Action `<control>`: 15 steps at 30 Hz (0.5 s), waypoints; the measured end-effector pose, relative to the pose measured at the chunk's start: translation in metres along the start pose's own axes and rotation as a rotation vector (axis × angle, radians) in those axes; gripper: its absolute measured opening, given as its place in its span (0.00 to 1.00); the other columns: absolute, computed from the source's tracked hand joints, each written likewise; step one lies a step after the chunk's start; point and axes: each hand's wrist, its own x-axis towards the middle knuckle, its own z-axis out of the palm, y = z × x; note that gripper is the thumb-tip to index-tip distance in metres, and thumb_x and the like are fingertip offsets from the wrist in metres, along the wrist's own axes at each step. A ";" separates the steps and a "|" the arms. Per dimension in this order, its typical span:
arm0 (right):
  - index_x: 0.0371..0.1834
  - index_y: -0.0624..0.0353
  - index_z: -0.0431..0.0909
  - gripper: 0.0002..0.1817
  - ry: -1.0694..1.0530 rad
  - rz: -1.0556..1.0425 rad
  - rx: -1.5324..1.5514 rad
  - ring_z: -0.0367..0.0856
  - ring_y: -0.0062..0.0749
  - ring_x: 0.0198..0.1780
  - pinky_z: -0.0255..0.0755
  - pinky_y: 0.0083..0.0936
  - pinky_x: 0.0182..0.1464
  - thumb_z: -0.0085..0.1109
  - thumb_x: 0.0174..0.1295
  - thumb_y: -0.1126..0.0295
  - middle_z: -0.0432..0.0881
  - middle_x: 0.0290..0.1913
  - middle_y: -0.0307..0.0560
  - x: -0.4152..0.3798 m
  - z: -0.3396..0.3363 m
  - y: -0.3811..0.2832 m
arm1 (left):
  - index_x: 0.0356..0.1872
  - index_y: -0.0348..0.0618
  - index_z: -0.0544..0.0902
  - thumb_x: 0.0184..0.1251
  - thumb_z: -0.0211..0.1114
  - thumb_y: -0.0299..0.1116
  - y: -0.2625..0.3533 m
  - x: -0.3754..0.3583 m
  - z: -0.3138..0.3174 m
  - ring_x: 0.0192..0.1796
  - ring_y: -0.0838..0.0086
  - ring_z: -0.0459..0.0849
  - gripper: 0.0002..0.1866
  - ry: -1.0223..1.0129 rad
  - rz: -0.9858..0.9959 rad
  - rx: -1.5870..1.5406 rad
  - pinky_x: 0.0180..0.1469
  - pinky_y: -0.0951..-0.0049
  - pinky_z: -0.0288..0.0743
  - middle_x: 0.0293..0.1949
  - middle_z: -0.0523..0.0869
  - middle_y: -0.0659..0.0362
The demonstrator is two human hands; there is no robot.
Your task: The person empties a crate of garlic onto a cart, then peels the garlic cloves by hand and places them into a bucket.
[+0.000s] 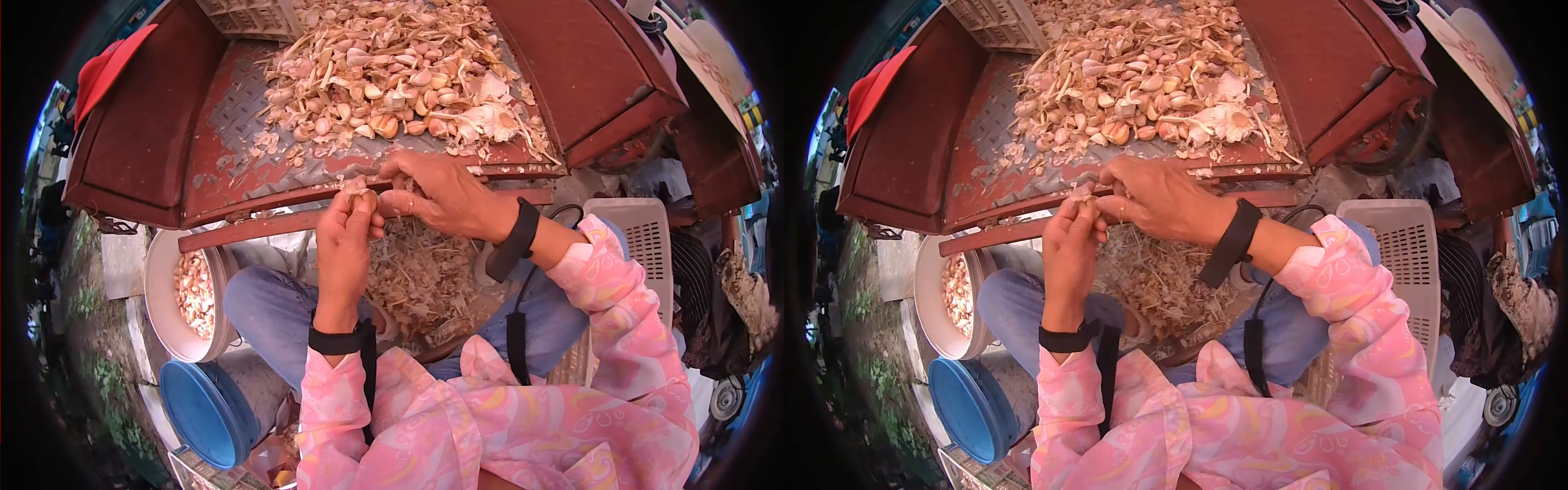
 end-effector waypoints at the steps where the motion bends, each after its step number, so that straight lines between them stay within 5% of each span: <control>1: 0.43 0.61 0.73 0.15 -0.001 0.003 0.000 0.77 0.50 0.36 0.69 0.38 0.35 0.54 0.60 0.62 0.76 0.31 0.55 0.000 0.001 0.000 | 0.57 0.34 0.69 0.70 0.49 0.28 0.003 -0.005 0.007 0.36 0.85 0.75 0.17 -0.023 0.067 0.236 0.35 0.85 0.71 0.39 0.79 0.61; 3: 0.37 0.58 0.75 0.14 -0.072 -0.108 -0.280 0.77 0.49 0.31 0.68 0.39 0.32 0.52 0.61 0.58 0.77 0.26 0.51 0.000 0.003 0.000 | 0.61 0.32 0.66 0.69 0.52 0.29 0.003 -0.012 0.012 0.37 0.82 0.76 0.21 -0.036 0.260 0.774 0.36 0.85 0.70 0.41 0.79 0.60; 4: 0.37 0.58 0.75 0.14 -0.073 -0.104 -0.281 0.77 0.49 0.31 0.68 0.39 0.32 0.52 0.61 0.58 0.77 0.26 0.51 0.000 0.003 0.000 | 0.61 0.32 0.66 0.69 0.52 0.29 0.003 -0.016 0.015 0.37 0.82 0.76 0.21 -0.038 0.258 0.771 0.36 0.85 0.70 0.41 0.79 0.60; 9: 0.25 0.58 0.73 0.13 0.076 -0.225 -0.338 0.74 0.45 0.21 0.65 0.35 0.21 0.55 0.61 0.60 0.75 0.20 0.49 0.000 0.009 0.002 | 0.53 0.35 0.72 0.71 0.51 0.34 -0.001 -0.026 0.027 0.31 0.84 0.75 0.16 0.051 0.058 0.136 0.31 0.84 0.70 0.38 0.79 0.60; 13: 0.22 0.59 0.73 0.15 0.113 -0.145 -0.292 0.75 0.43 0.20 0.65 0.34 0.20 0.54 0.61 0.61 0.75 0.18 0.48 -0.003 0.017 -0.003 | 0.45 0.37 0.75 0.72 0.50 0.37 -0.013 -0.025 0.026 0.26 0.86 0.73 0.13 0.015 0.158 0.206 0.26 0.87 0.67 0.34 0.79 0.61; 15: 0.25 0.59 0.74 0.17 0.080 0.021 -0.059 0.77 0.50 0.25 0.68 0.40 0.27 0.50 0.62 0.57 0.77 0.20 0.51 -0.002 0.017 -0.007 | 0.41 0.37 0.74 0.71 0.52 0.38 -0.014 -0.023 0.026 0.23 0.88 0.71 0.13 0.052 0.161 0.117 0.23 0.88 0.64 0.30 0.79 0.63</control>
